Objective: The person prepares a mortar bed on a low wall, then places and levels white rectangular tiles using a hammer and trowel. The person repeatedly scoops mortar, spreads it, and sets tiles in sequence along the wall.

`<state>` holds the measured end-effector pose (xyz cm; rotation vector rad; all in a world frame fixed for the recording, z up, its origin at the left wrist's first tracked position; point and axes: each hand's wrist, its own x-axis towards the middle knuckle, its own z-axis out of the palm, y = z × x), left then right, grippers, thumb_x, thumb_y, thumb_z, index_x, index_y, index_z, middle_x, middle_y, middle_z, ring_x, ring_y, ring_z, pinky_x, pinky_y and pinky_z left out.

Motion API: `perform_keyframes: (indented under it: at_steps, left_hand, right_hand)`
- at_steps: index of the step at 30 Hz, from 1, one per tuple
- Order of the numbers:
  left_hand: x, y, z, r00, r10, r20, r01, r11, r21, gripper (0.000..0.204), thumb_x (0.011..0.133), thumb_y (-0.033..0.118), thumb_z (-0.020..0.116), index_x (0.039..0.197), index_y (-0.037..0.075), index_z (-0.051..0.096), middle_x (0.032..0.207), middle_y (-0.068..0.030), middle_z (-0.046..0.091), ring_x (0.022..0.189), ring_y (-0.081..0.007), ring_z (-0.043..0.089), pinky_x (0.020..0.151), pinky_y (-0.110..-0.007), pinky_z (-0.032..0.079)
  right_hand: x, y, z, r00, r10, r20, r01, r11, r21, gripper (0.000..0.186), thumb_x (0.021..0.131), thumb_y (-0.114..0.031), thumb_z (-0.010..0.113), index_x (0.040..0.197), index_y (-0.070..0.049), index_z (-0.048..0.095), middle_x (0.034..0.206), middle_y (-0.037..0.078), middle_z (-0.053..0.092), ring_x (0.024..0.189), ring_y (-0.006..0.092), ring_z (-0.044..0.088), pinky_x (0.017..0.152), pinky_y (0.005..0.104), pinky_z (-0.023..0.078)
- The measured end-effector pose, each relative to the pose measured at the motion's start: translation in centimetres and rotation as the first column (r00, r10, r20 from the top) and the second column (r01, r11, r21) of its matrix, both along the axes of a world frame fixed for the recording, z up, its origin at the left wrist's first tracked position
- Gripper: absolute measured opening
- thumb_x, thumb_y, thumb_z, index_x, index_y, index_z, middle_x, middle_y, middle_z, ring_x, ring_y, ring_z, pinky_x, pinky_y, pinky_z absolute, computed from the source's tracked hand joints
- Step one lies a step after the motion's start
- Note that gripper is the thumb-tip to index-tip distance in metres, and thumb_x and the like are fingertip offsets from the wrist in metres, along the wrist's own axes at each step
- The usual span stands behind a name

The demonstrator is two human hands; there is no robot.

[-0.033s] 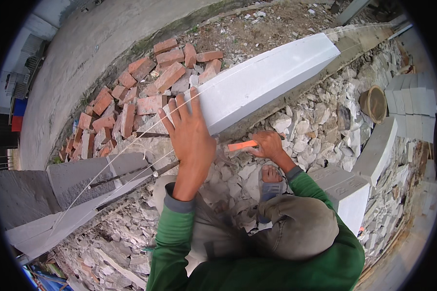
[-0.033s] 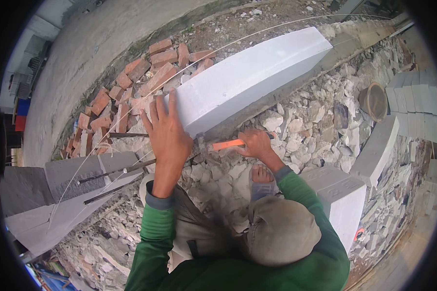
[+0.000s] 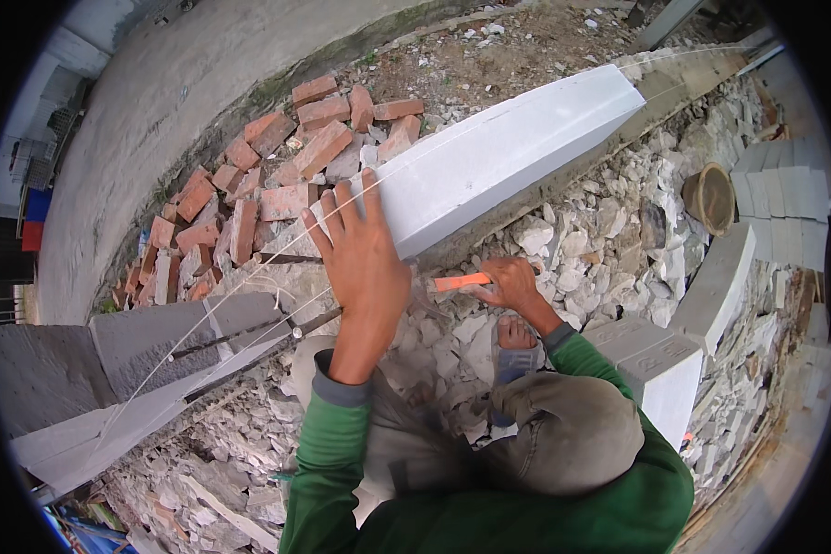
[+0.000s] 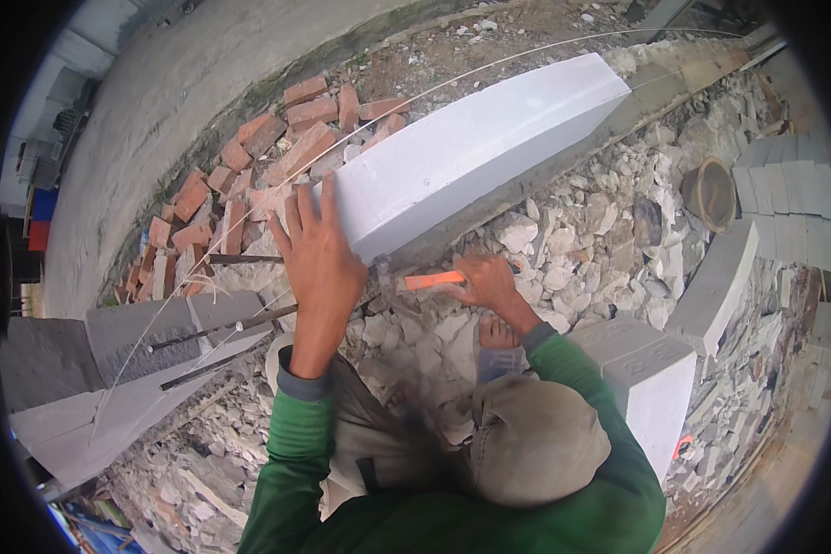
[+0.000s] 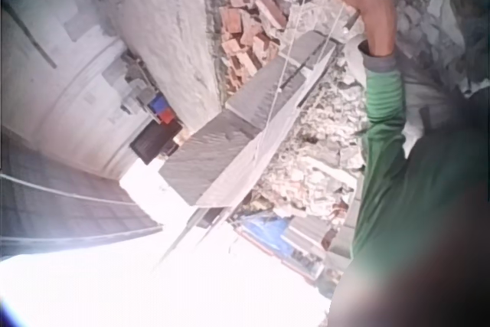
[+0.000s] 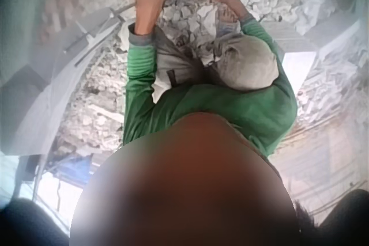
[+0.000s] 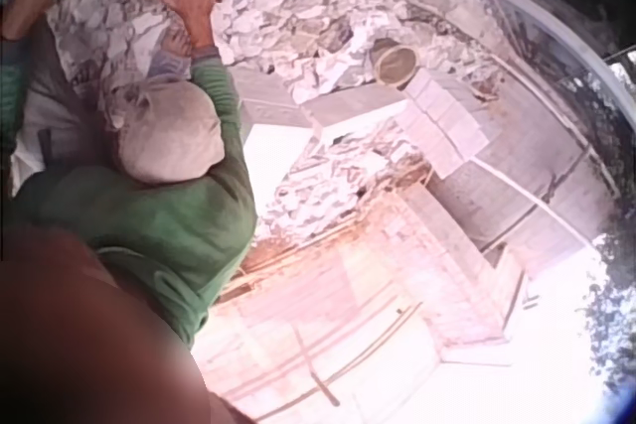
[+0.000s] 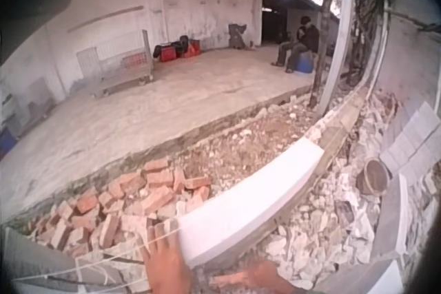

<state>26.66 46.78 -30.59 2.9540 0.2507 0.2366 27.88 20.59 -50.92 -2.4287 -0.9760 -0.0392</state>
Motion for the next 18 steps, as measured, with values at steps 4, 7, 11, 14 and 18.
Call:
perform_keyframes:
  at_steps: [4, 7, 11, 14, 18]
  left_hand:
    - [0.0, 0.1, -0.5, 1.0, 0.004, 0.008, -0.004, 1.0, -0.006, 0.099, 0.066, -0.005, 0.073, 0.158, 0.004, 0.037, 0.152, -0.0263, 0.043, 0.148, -0.0462, 0.036, 0.125, -0.065, 0.015]
    - [0.3, -0.2, -0.8, 1.0, 0.021, -0.013, -0.021, 0.999, 0.04, 0.1, 0.068, -0.002, 0.076, 0.159, 0.004, 0.035, 0.154, -0.0278, 0.041, 0.15, -0.0478, 0.033, 0.126, -0.065, 0.015]
    - [1.3, -2.2, -1.1, 0.994, -0.072, 0.084, 0.071, 0.997, 0.011, 0.101, 0.071, 0.002, 0.079, 0.161, 0.0, 0.032, 0.162, -0.0284, 0.035, 0.153, -0.0464, 0.031, 0.127, -0.061, 0.016]
    - [2.3, -4.7, -1.6, 0.967, -0.174, 0.188, 0.177, 0.984, 0.003, 0.088, 0.079, 0.004, 0.073, 0.159, -0.003, 0.036, 0.163, -0.0285, 0.035, 0.153, -0.0451, 0.032, 0.128, -0.056, 0.02]
    - [3.0, -6.1, -2.7, 0.967, -0.148, 0.209, 0.144, 0.989, 0.034, 0.067, 0.09, 0.004, 0.061, 0.154, -0.004, 0.045, 0.161, -0.0278, 0.041, 0.152, -0.0438, 0.035, 0.127, -0.052, 0.026]
  right_hand:
    - [-3.9, -2.1, 0.5, 0.985, -0.118, -0.125, 0.146, 0.96, 0.241, 0.037, 0.093, -0.037, 0.073, 0.09, -0.002, 0.066, 0.07, 0.014, 0.063, 0.059, 0.0352, 0.063, 0.055, 0.0419, 0.049]
    - [-5.3, -4.7, 3.6, 0.882, -0.332, -0.335, 0.433, 0.853, 0.292, 0.031, 0.096, -0.029, 0.069, 0.088, -0.001, 0.063, 0.065, 0.01, 0.057, 0.055, 0.0281, 0.057, 0.055, 0.0397, 0.045]
    - [-2.5, -5.8, 12.3, 0.772, -0.43, -0.468, 0.608, 0.713, 0.35, 0.032, 0.103, -0.029, 0.062, 0.089, 0.0, 0.059, 0.064, 0.004, 0.05, 0.054, 0.0158, 0.047, 0.053, 0.0359, 0.04]
    - [-0.8, -5.7, 20.3, 0.673, -0.503, -0.543, 0.695, 0.682, 0.229, 0.035, 0.107, -0.03, 0.057, 0.09, 0.001, 0.056, 0.064, 0.001, 0.048, 0.055, 0.0112, 0.044, 0.052, 0.0345, 0.039]
    - [1.9, -5.4, 26.1, 0.711, -0.517, -0.476, 0.644, 0.751, 0.145, 0.035, 0.11, -0.03, 0.053, 0.096, 0.002, 0.055, 0.063, 0.006, 0.048, 0.055, 0.0153, 0.045, 0.055, 0.036, 0.04]
